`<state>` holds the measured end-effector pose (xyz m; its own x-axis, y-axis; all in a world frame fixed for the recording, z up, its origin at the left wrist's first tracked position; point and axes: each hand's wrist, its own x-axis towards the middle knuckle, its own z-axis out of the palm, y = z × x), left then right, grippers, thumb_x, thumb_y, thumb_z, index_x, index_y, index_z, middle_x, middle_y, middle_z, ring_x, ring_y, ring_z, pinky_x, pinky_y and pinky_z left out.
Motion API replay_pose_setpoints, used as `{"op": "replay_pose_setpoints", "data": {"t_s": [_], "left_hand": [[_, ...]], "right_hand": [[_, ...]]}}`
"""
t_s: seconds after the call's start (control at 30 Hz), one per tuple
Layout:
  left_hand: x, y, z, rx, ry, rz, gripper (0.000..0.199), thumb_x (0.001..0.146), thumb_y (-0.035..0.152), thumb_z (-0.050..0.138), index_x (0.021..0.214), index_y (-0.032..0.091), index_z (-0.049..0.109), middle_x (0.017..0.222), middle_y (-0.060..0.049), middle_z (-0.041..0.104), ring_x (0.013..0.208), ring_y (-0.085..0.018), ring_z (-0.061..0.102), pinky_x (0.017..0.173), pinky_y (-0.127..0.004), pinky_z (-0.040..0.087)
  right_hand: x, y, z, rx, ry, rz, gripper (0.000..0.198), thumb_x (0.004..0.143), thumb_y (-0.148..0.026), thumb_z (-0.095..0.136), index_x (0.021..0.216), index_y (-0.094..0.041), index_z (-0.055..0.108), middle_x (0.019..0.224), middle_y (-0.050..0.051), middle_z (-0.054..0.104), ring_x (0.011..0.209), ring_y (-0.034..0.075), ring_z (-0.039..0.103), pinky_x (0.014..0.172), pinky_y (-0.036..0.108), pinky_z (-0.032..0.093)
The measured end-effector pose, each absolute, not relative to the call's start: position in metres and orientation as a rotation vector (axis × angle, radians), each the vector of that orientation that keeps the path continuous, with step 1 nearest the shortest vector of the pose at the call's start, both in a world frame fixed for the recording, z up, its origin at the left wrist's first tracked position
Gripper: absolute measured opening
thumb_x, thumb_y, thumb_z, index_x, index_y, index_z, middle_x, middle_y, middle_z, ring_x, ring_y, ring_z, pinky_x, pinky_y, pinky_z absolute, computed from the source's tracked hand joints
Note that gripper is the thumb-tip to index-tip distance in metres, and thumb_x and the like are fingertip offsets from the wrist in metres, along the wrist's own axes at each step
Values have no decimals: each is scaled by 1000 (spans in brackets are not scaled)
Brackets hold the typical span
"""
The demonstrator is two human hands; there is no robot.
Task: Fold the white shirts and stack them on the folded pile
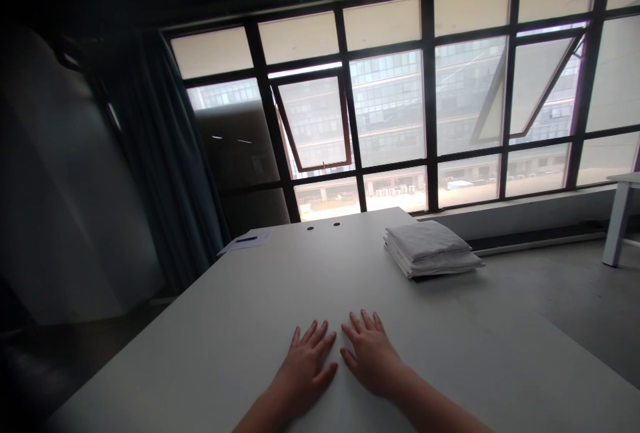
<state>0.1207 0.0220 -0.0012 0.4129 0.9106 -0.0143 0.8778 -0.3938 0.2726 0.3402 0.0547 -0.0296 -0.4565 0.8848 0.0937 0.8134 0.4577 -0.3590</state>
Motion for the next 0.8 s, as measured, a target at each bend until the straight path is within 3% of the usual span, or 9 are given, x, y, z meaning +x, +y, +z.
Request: {"op": "replay_pose_setpoints", "data": {"t_s": [0.8], "left_hand": [[120,21,-1,2423,1566,220,66,97,64,45,156,37,40,168,-5,29,157,-34,19,125,-68,6]], "right_hand": [[341,56,-32,-1441,-2409,410,57,97,-51,49,150,-30,52,164,11,38,154,39,23,125,61,10]]}}
